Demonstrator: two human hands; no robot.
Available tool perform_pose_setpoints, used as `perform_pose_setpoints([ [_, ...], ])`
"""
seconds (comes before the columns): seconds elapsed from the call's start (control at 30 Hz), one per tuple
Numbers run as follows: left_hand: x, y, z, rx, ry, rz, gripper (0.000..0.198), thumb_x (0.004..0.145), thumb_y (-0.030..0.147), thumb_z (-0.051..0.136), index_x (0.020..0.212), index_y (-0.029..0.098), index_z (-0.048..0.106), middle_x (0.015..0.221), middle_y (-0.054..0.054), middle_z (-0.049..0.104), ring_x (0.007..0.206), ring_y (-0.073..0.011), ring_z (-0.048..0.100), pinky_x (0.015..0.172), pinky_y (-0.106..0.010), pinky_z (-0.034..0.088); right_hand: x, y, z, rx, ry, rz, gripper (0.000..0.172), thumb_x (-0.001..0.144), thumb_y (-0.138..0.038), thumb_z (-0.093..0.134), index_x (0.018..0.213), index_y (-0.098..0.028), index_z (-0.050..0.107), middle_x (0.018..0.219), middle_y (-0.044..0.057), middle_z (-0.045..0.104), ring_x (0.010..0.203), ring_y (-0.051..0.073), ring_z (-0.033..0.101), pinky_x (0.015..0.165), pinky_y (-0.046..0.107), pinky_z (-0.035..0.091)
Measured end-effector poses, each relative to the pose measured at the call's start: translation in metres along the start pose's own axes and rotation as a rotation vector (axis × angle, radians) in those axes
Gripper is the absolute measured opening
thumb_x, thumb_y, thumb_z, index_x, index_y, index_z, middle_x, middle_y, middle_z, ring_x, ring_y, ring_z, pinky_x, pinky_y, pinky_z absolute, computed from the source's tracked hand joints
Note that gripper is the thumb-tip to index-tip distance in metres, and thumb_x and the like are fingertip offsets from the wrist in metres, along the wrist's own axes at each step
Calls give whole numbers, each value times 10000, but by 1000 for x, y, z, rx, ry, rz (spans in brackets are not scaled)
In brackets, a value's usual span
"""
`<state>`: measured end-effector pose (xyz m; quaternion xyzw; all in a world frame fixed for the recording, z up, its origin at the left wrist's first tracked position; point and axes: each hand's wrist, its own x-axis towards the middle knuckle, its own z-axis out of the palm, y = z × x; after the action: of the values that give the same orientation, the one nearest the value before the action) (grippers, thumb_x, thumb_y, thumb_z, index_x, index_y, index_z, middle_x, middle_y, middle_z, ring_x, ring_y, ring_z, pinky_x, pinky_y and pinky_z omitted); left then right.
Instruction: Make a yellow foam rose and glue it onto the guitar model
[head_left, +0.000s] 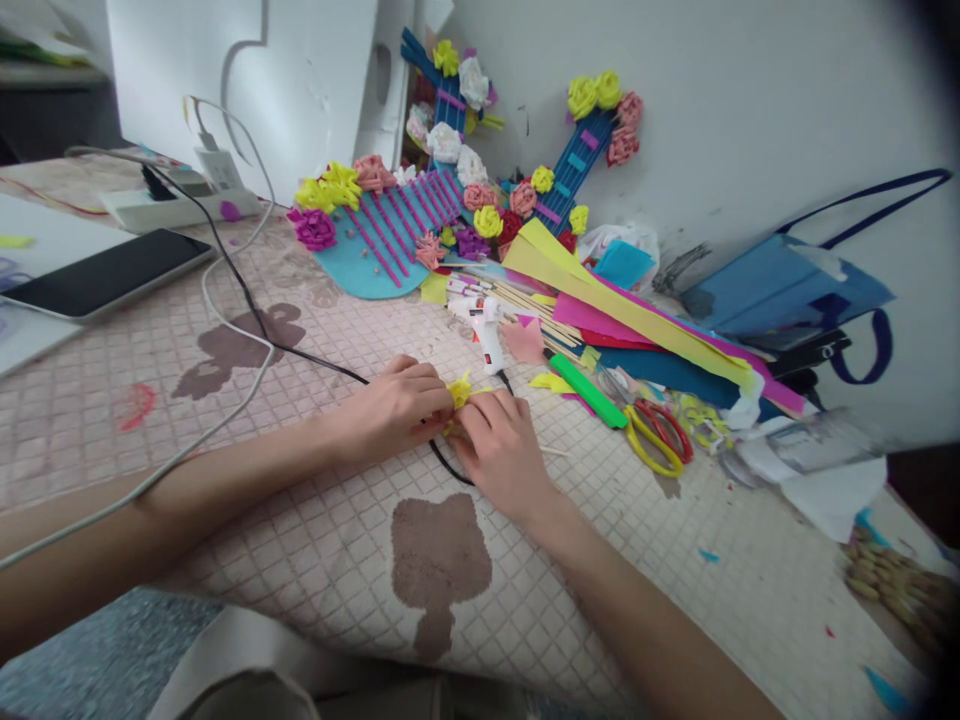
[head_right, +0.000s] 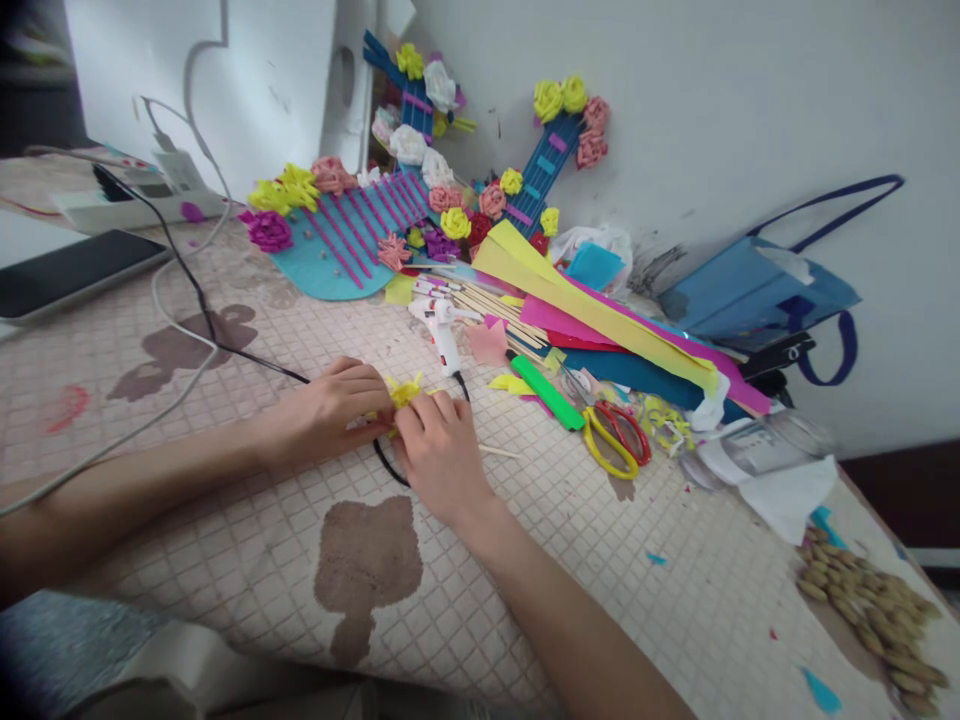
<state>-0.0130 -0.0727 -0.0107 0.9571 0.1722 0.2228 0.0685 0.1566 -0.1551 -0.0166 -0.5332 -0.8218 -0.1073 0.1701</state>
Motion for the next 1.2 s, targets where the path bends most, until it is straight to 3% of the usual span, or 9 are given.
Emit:
perform_pose_setpoints([
  [0.43, -1, -3, -3, -39, 1, 21, 67, 842, 167, 527, 805, 172, 582, 790, -6, 625, 834, -157, 546, 805, -323, 349, 0, 0, 2, -38, -1, -28, 168, 925, -183, 432, 837, -162, 574, 849, 60, 581, 878, 219, 470, 728, 358, 326],
  [0.73, -2, -6, -4, -27, -3, 28, 78, 832, 168, 537, 857, 193, 607, 839, -2, 645, 881, -168, 547, 827, -333, 343, -1, 4, 3, 48, 0, 23, 84, 883, -154, 493, 834, -165, 561, 864, 57, 585, 890, 221, 477, 741, 351, 355],
  [1.2, 1, -2, 8, 60, 51, 58, 105, 892, 197, 491, 902, 197, 596, 874, -22, 625, 923, -177, 511, 858, -341, 344, -1, 8, -1, 147, -17, 97, 103, 896, -155, 456, 827, -184, 526, 869, 64, 571, 883, 233, 477, 751, 356, 381],
])
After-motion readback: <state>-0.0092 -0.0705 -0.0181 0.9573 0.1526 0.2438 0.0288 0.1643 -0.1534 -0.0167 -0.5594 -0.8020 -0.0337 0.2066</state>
